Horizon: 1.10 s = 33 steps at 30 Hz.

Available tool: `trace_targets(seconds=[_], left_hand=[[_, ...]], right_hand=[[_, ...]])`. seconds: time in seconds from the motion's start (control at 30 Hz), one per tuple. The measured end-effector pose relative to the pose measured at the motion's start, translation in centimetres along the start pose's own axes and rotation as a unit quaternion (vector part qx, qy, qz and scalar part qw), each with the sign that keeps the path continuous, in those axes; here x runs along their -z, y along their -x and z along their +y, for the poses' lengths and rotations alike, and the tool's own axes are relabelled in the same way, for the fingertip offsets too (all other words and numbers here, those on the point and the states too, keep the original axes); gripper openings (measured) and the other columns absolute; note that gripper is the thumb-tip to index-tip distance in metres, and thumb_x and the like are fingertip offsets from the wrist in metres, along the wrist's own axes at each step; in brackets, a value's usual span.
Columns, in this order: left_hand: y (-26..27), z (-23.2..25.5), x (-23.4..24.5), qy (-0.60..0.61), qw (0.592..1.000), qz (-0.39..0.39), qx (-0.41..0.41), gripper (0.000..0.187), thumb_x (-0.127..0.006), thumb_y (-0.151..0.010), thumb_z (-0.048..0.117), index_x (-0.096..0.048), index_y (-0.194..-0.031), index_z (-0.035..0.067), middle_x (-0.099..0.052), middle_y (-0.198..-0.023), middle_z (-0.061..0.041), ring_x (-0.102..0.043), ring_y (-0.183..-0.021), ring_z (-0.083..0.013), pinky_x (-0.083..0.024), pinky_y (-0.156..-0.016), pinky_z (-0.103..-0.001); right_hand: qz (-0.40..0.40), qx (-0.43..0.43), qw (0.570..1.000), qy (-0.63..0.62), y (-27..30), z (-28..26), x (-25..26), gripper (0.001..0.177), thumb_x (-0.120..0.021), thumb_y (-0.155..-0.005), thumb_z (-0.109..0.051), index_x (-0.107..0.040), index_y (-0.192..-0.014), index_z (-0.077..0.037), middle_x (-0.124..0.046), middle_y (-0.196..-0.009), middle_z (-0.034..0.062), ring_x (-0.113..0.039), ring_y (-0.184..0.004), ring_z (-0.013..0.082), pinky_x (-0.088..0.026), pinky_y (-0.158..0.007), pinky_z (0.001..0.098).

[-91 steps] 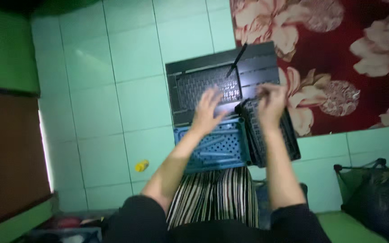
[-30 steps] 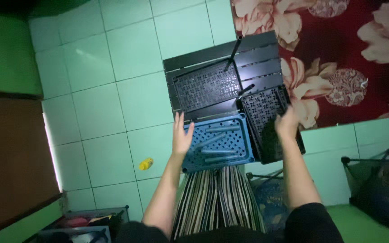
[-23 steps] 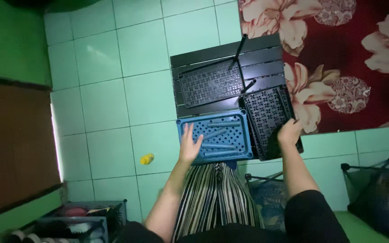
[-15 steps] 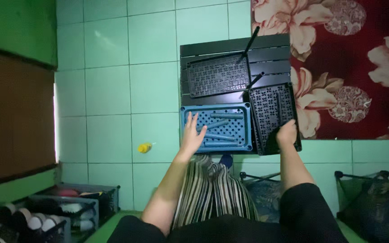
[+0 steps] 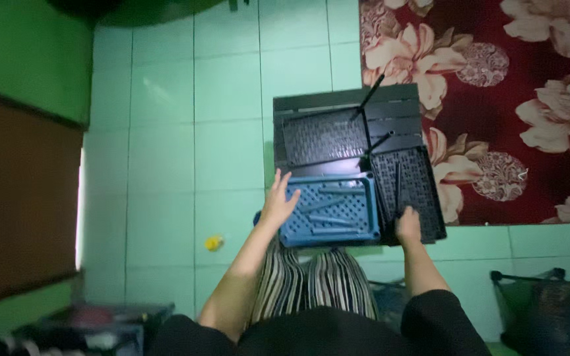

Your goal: The person assembles a small plastic stool by inserting black rods into slots on black and blue trays, then stacking the trays together. The person repeatedly adjusts and reinserts the rods to secure the structure.

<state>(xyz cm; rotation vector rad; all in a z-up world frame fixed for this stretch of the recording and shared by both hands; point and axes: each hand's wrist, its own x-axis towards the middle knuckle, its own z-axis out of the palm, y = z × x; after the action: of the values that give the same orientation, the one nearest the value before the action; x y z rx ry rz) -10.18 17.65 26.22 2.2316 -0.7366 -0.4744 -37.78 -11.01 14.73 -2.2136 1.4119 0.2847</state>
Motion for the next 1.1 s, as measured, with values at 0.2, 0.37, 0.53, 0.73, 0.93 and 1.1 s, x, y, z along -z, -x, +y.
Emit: trace_targets(seconds=[0.2, 0.37, 0.53, 0.73, 0.93, 1.1], left_hand=[[-4.7, -4.0, 6.3, -0.016, 0.998, -0.062, -0.004, 0.064, -0.069, -0.094, 0.033, -0.049, -0.148, 0.007, -0.026, -0.164, -0.026, -0.037, -0.146, -0.0440, -0.036, -0.116, -0.045], [-8.4, -9.2, 11.0, -0.028, 0.996, -0.075, -0.028, 0.061, -0.068, -0.094, 0.032, -0.051, -0.146, 0.006, -0.027, -0.165, -0.026, -0.037, -0.148, -0.0421, -0.035, -0.117, -0.044], [-13.5, -9.9, 13.2, -0.037, 0.993, -0.084, -0.073, 0.054, -0.067, -0.095, 0.033, -0.057, -0.140, 0.006, -0.033, -0.162, -0.026, -0.039, -0.147, -0.0413, -0.037, -0.117, -0.044], [-17.1, -5.6, 10.6, 0.102, 0.978, -0.172, -0.062, 0.040, -0.065, -0.098, 0.026, -0.067, -0.135, 0.010, -0.068, -0.137, -0.015, -0.065, -0.126, -0.0259, -0.050, -0.106, -0.036], [-16.9, -3.7, 4.9, 0.487, 0.833, -0.262, 0.022, 0.043, -0.062, -0.097, 0.006, -0.058, -0.140, 0.010, -0.070, -0.121, 0.000, -0.068, -0.101, -0.0093, -0.059, -0.089, -0.027], [-17.3, -8.5, 2.5, 0.387, 0.902, -0.193, 0.005, 0.026, -0.069, -0.099, 0.003, -0.074, -0.124, 0.002, -0.075, -0.095, -0.006, -0.068, -0.083, -0.0103, -0.057, -0.079, -0.026]], right_hand=[[-0.038, -0.157, 0.987, -0.019, -1.3, -0.6, -2.8, 0.030, -0.050, -0.100, -0.010, -0.066, -0.121, 0.004, -0.069, -0.128, 0.0342, -0.069, -0.121, 0.0465, -0.057, -0.102, 0.0534], [0.269, -0.157, 0.942, -0.125, 0.1, -3.0, -1.6, 0.034, -0.058, -0.095, -0.005, -0.053, -0.123, 0.014, -0.056, -0.121, 0.0404, -0.058, -0.106, 0.0565, -0.047, -0.096, 0.0563], [0.421, 0.085, 0.809, -0.401, 2.7, -12.0, 3.3, 0.025, -0.066, -0.106, -0.003, -0.048, -0.122, 0.004, -0.065, -0.120, 0.0219, -0.067, -0.114, 0.0343, -0.053, -0.105, 0.0429], [0.194, 0.174, 0.615, -0.744, 2.3, -25.4, 5.4, 0.011, -0.053, -0.115, -0.015, -0.049, -0.120, -0.006, -0.066, -0.113, 0.0145, -0.065, -0.087, 0.0189, -0.056, -0.084, 0.0342], [0.085, 0.172, 0.613, -0.767, 2.6, -31.9, 4.5, 0.014, -0.061, -0.110, -0.010, -0.055, -0.121, -0.005, -0.066, -0.110, 0.0124, -0.066, -0.088, 0.0192, -0.057, -0.084, 0.0335], [0.075, 0.114, 0.672, -0.727, 2.2, -32.7, 3.8, 0.020, -0.065, -0.103, -0.010, -0.057, -0.120, -0.006, -0.069, -0.114, 0.0112, -0.068, -0.088, 0.0170, -0.059, -0.082, 0.0316]])
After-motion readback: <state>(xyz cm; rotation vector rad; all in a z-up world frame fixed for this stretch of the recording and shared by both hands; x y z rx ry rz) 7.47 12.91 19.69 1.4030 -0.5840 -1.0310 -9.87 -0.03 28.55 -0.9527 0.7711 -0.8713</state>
